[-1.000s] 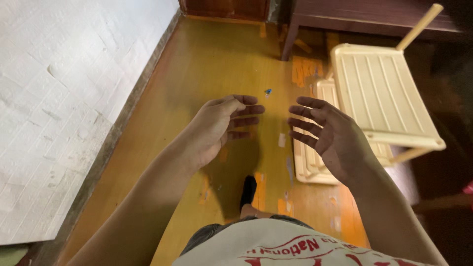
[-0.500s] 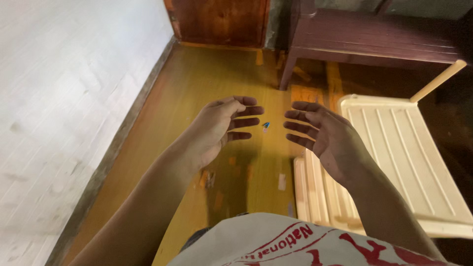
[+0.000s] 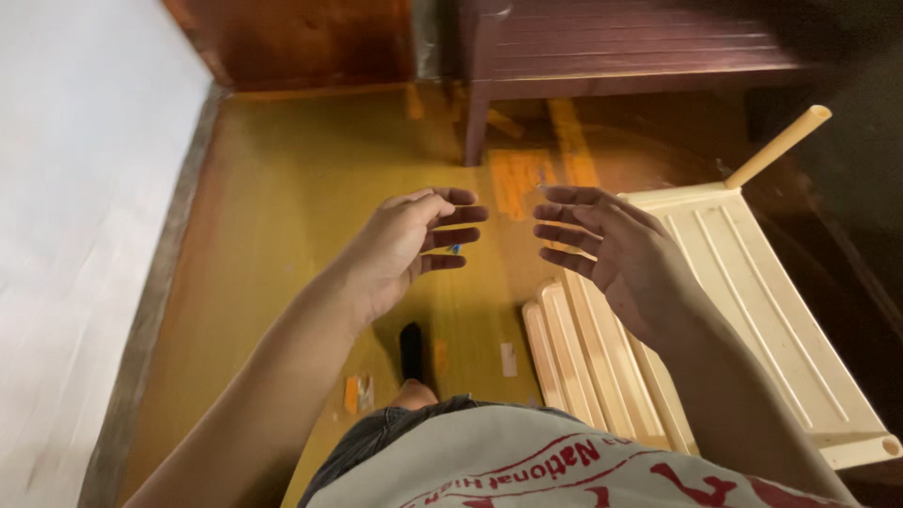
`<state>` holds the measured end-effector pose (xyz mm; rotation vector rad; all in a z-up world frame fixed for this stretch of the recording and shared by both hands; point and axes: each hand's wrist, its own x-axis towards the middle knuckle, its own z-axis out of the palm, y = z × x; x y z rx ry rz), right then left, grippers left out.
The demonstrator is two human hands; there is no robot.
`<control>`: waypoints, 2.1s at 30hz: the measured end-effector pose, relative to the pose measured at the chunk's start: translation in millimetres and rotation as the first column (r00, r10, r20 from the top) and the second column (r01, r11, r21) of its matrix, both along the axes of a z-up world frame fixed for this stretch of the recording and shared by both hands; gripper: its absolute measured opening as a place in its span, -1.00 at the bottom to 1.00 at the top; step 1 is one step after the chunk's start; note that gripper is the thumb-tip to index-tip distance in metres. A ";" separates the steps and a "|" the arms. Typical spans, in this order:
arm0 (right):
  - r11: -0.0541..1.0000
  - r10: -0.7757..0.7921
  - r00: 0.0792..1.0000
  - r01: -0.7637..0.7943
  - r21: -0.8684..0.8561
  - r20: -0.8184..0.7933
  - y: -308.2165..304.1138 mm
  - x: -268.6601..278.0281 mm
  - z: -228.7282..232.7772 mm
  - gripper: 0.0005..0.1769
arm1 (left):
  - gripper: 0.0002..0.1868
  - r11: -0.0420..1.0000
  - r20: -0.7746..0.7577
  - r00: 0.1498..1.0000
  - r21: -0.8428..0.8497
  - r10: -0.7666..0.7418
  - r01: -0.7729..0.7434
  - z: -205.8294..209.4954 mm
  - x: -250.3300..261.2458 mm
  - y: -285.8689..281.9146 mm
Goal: The person disassembles a stack of beige plastic stools by removing the legs from the seat bases. They place the removed legs on a nearby table and continue to take apart the remaining stools in the stack.
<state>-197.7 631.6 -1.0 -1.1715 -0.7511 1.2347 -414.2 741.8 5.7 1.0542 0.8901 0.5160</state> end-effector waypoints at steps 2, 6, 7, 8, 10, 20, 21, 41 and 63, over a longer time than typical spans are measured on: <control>0.999 -0.053 0.999 0.053 -0.008 0.000 22.2 7.8 -3.3 -0.57 | -0.68 0.999 -0.012 0.999 -0.012 -0.045 0.044 -5.0 11.7 35.0; 0.983 -0.179 0.984 0.178 -0.033 -0.020 75.9 24.1 0.8 -0.58 | -0.71 0.987 0.019 0.987 0.000 -0.162 0.162 -3.6 42.2 112.1; 0.975 -0.216 0.976 0.215 -0.061 -0.013 90.5 28.4 1.6 -0.58 | -0.71 0.982 0.018 0.982 0.007 -0.188 0.187 -2.8 50.3 132.5; 0.964 -0.251 0.968 0.250 -0.087 -0.010 105.6 32.5 2.1 -0.57 | -0.72 0.977 0.011 0.977 0.016 -0.212 0.212 -1.1 58.1 153.3; 0.959 -0.275 0.962 0.274 -0.076 0.001 131.8 41.0 3.2 -0.56 | -0.72 0.967 -0.002 0.967 0.032 -0.254 0.254 1.0 73.4 192.0; 0.941 -0.322 0.946 0.325 -0.095 0.045 223.8 98.7 -12.5 -0.60 | -0.73 0.901 0.021 0.901 -0.010 -0.434 0.435 -5.5 171.8 316.1; 0.928 -0.354 0.934 0.358 -0.099 0.053 230.8 108.9 -13.7 -0.60 | -0.74 0.892 0.004 0.892 -0.008 -0.452 0.452 -7.1 186.4 324.9; 0.652 -0.720 0.669 0.743 -0.153 0.182 280.5 328.5 -12.1 -0.65 | -0.71 0.547 0.031 0.546 0.056 -0.837 0.835 -14.7 503.5 386.1; -0.224 -0.972 -0.172 0.886 -0.406 0.161 241.6 322.1 -32.4 -0.68 | -0.70 -0.312 -0.032 -0.316 -0.085 -0.948 0.946 -21.8 698.8 307.7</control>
